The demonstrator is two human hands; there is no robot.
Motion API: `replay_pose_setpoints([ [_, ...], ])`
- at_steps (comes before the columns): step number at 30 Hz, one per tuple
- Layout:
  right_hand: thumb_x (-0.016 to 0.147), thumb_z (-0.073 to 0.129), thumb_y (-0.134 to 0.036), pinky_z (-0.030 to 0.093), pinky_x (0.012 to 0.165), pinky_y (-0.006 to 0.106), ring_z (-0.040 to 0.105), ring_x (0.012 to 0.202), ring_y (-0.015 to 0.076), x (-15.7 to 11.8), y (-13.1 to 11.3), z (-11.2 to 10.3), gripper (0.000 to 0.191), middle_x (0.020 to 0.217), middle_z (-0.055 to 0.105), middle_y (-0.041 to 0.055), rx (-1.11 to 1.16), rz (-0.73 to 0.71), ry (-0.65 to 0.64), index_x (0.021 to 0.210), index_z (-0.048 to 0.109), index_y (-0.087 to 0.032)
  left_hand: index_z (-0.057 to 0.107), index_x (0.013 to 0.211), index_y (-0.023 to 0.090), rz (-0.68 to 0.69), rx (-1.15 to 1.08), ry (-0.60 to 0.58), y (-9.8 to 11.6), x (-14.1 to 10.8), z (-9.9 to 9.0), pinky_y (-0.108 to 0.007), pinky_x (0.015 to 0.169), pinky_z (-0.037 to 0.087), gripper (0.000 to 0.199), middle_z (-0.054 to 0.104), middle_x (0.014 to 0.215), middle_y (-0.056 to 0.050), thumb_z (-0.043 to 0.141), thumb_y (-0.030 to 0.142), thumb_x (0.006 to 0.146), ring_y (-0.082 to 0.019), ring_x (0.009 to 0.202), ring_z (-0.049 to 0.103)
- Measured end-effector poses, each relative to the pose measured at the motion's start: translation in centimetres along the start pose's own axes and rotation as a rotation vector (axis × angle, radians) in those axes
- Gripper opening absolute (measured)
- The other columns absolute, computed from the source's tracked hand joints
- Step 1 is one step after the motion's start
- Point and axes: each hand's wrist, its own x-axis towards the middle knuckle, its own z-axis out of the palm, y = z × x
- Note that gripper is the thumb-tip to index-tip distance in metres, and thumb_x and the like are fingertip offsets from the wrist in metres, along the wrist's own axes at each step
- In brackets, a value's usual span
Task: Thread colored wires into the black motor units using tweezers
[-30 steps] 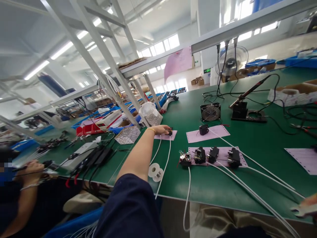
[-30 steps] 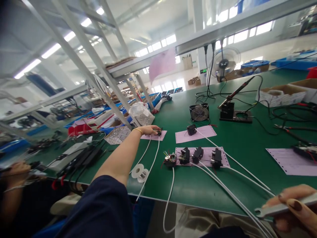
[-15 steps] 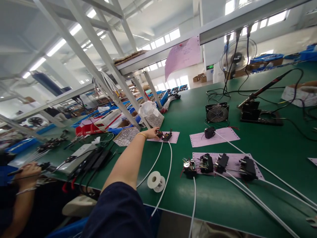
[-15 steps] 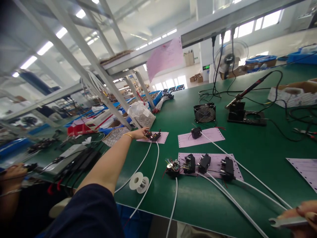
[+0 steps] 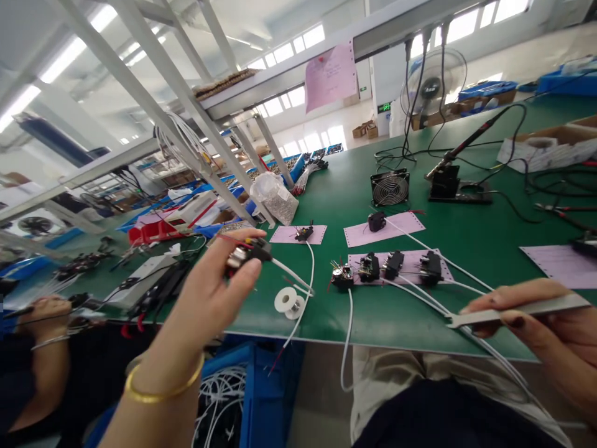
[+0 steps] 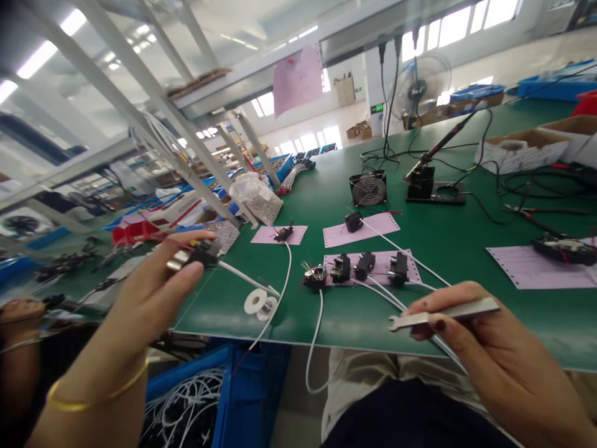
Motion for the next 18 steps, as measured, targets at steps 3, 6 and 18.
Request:
replay_pose_setpoints([
  [3, 0.11, 0.062, -0.036, 0.069, 0.068, 0.027, 0.082, 0.081, 0.0222, -0.6, -3.2, 2.0, 0.007, 0.101, 0.081, 0.0073, 0.122, -0.144, -0.009, 0.113, 0.069, -0.033, 0.068, 0.136, 0.024, 0.044, -0.237, -0.035, 5.1, -5.6, 4.9, -0.033, 0.079, 0.052, 0.042, 0.069, 0.111, -0.006, 0.058, 0.048, 0.103, -0.023, 0.089, 0.064],
  [6, 0.112, 0.061, -0.028, 0.068, 0.074, 0.023, 0.081, 0.088, 0.0182, -1.6, -4.9, 3.3, 0.006, 0.104, 0.08, 0.0036, 0.136, -0.261, -0.081, 0.117, 0.063, -0.03, 0.067, 0.14, 0.025, -0.055, -0.467, -0.122, 8.4, -9.3, 9.7, -0.034, 0.091, 0.052, 0.042, 0.069, 0.122, -0.007, 0.056, 0.047, 0.106, -0.024, 0.102, 0.065],
  [18, 0.114, 0.057, -0.025, 0.063, 0.081, 0.026, 0.08, 0.093, 0.0191, -2.7, -5.2, 3.6, 0.006, 0.102, 0.078, 0.0066, -0.084, -0.556, -0.126, 0.119, 0.057, -0.022, 0.066, 0.136, 0.028, -0.134, -0.561, -0.159, 11.0, -11.7, 13.8, -0.031, 0.092, 0.052, 0.033, 0.067, 0.125, -0.006, 0.056, 0.043, 0.108, -0.021, 0.107, 0.067],
])
